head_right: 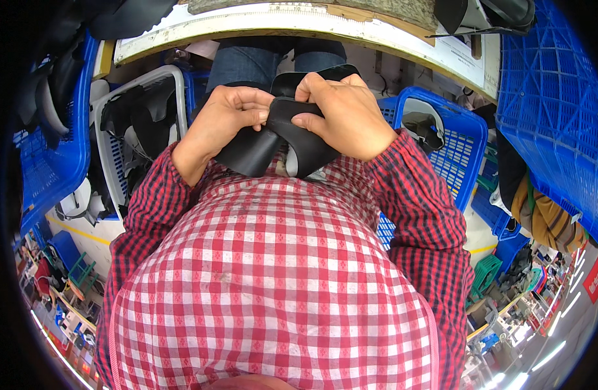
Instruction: The person repeatedly picks up black shoe components from a blue basket, aligns and presses edges together by hand, and places the assembled parts on the table. The person briefly opens a notebook and continues handling the shoe parts.
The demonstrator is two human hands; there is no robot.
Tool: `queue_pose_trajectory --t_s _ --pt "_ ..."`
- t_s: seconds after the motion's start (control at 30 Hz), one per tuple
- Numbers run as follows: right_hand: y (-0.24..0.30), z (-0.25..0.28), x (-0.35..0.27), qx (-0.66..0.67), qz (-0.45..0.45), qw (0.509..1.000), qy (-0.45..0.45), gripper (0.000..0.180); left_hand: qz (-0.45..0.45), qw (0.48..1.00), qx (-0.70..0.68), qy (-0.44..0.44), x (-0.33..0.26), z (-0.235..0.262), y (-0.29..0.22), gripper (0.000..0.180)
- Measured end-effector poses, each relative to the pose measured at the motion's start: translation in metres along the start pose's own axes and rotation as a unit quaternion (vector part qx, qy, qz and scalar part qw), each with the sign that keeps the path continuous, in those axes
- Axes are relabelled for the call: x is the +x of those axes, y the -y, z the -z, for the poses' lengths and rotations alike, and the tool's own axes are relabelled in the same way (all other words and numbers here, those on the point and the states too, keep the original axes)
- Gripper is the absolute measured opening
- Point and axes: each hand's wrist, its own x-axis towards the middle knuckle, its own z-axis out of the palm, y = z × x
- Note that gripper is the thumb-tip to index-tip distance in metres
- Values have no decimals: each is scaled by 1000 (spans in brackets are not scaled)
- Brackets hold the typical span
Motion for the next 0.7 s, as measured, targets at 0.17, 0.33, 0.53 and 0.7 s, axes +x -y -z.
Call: queue_pose_trajectory --t_s 0.17,0.33,0.53,0.7 --pt "0 0 2 -2 -5 1000 16 33 -1 1000 6 -3 -1 1 3 22" --pt "0 1 4 -5 -8 999 31 35 -23 999 23 0 -2 1 4 22" --pt "2 -2 3 -6 -8 1000 19 33 3 1000 11 16 -6 4 -6 18" --pt "18 2 6 -25 0 1000 -8 37 16 999 -46 -14 -10 -8 -6 11"
